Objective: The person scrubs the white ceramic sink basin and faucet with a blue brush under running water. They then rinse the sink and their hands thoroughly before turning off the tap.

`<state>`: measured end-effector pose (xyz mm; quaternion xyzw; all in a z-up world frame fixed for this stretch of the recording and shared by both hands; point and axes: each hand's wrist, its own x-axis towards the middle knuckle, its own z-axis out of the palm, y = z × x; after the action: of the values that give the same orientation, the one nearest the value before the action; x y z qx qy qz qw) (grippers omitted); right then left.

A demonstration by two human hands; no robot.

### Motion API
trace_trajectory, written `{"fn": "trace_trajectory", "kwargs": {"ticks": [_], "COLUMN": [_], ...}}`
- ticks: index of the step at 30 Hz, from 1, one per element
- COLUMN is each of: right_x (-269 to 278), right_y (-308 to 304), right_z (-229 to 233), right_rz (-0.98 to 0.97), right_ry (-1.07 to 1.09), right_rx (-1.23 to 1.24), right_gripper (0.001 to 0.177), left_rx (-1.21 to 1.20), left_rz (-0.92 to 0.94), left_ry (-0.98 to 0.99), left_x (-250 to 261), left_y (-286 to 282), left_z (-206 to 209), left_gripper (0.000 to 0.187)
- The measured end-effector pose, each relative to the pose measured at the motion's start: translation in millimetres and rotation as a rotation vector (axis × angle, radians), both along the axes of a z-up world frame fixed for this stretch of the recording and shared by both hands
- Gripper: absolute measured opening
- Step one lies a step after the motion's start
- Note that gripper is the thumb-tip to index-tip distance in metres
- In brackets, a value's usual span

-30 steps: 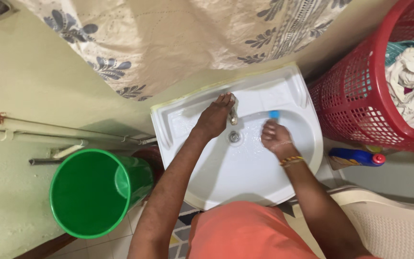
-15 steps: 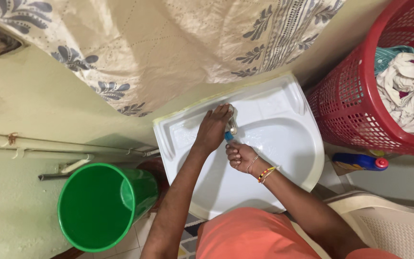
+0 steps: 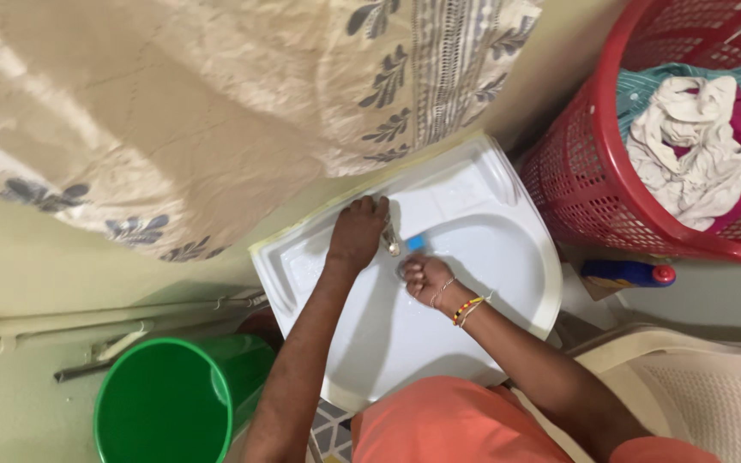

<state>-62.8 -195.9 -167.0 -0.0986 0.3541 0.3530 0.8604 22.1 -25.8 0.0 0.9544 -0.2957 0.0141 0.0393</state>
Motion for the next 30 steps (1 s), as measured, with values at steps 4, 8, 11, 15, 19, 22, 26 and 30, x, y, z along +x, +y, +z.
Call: {"fn": "trace_trajectory", "kwargs": {"ticks": [4,8,11,15,19,22,26,30], "right_x": [-14.3,-7.2,-15.9,-5.9,-15.7,-12.6,-25.1,-14.5], "right_y": [-6.8,0.8,13.2,9.0,16.7,15.1,19.2,-2.8], "right_z": [-3.5,-7.4,4.8,13.6,24.5,35.2,39.0,27.7], "right_rz": [0.094,0.035,0.206,-0.109,0.150,0.092,0.177,-0.065], "right_ry": [-0.060,-0.052,-0.082,0.012,-0.041,-0.016,-0.130,-0.051], "right_rx": [-0.059,-0.066,-0.061,-0.037,-0.063,-0.083,-0.126,0.078], "right_gripper": [0.029,0.029,0.030,0.029,0.027,0.025,0.023,0.031], "left_rx": [0.026,0.069,0.099,0.042,0.018,0.020,0.015,-0.049], "left_rz": [-0.008,0.011,0.068,0.277,0.418,0.464,0.451,0.475], "left_ry": [0.075,-0.001,-0.040,-0.121,-0.159,-0.123,-0.153,-0.160], "left_x": [4.9,4.1,2.0,3.0,3.2,3.9,-0.4,-15.3], "left_y": [-1.8,-4.2,-9.5,-21.5,-30.6,-33.5,-32.3,-31.4], "left_z": [-1.5,-0.2,-7.6,-23.4,-36.1,-30.9,-16.3,4.6], "left_gripper": [0.030,0.029,0.037,0.049,0.051,0.053,0.054,0.054]}}
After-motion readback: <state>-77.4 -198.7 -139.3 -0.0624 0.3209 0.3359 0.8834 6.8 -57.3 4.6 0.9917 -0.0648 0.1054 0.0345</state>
